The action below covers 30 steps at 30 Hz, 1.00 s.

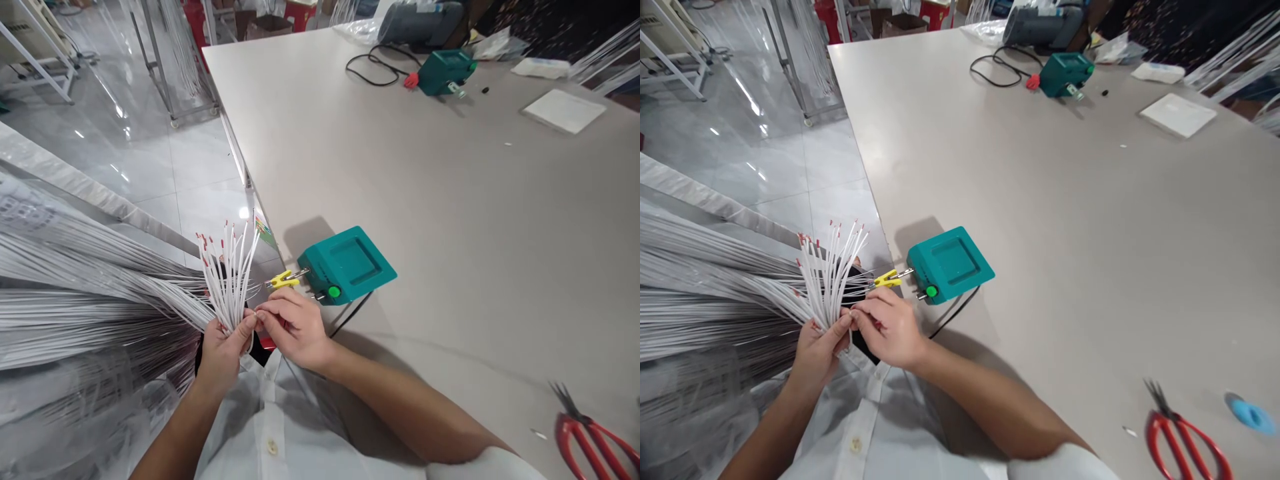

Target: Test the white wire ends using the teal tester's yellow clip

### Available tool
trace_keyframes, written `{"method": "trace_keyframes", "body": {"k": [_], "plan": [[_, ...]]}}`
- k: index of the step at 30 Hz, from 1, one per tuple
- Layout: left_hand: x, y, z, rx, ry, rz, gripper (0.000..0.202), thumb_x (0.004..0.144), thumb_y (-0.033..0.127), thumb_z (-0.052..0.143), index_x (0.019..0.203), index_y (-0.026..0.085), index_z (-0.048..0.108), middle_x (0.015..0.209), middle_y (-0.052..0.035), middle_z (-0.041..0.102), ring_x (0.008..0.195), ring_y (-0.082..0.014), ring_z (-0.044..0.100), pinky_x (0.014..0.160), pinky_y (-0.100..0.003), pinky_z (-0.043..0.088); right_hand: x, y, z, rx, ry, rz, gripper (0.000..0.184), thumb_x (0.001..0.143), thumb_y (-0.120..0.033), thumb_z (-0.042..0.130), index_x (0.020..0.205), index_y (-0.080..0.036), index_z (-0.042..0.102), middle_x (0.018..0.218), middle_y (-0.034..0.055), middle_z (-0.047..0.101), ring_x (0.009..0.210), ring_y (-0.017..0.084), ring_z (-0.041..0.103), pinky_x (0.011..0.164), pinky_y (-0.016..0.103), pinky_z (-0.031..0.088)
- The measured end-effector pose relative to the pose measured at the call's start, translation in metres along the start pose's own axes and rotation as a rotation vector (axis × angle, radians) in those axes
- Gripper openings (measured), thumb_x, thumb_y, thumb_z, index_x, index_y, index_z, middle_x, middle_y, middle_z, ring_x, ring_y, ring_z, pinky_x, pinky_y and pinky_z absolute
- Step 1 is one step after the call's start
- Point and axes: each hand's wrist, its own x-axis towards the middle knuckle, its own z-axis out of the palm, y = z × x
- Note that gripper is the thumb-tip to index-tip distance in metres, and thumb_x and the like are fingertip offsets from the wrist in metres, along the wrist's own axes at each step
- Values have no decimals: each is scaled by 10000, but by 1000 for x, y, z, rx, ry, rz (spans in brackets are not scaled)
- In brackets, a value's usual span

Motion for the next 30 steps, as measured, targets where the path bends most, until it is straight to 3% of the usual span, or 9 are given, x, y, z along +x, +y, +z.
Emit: {"method": "trace_keyframes", "body": {"k": [5,9,11,14,18,21,25,30], "plan": [[2,-3,2,10,31,19,184,697,300,662,706,126,603,500,41,470,384,-36,302,361,-178,215,0,12,-8,-372,-147,-279,203,841,-215,444,828,-195,645,737,64,601,629,148,552,603,276,451],[3,-3,2,6,90,45,166,686,284,677,723,131,624,495,43,478,388,-36,317,363,-174,221,3,12,-13,-351,-178,-357,194,832,-193,438,871,-201,627,787,65,609,660,149,561,602,272,451],[3,-2,1,14,137,53,170,671,283,691,732,135,631,493,47,480,389,-38,327,369,-175,233,4,9,-14,-191,-138,-293,182,825,-173,440,901,-192,604,851,74,607,757,157,577,637,270,465],[0,2,0,67,163,57,191,658,292,701,736,130,635,492,50,481,395,-39,330,376,-179,240,7,2,-13,12,-79,-86,166,843,-178,444,937,-176,581,871,79,609,822,156,570,701,281,469],[-3,5,1,159,149,70,205,634,306,712,714,131,641,456,64,457,396,-47,323,385,-187,251,8,-2,-8,34,-127,87,122,819,-261,517,847,-177,601,743,38,605,642,127,537,578,245,442],[-3,4,4,188,147,88,198,619,304,719,687,132,648,476,49,488,404,-60,347,389,-200,265,9,-3,-4,46,-98,105,112,791,-252,553,723,-178,602,655,15,589,580,113,511,544,233,423],[-2,1,4,96,128,73,183,625,287,716,705,136,651,474,55,487,392,-43,324,376,-185,247,10,-3,-4,133,-101,72,146,821,-172,489,748,-182,615,698,35,624,664,127,555,622,253,457],[-3,1,2,31,139,37,204,631,280,717,745,126,645,566,17,569,405,-34,351,372,-168,261,9,2,-3,137,-44,112,144,782,-155,508,670,-181,595,633,19,595,607,121,528,586,250,440]]}}
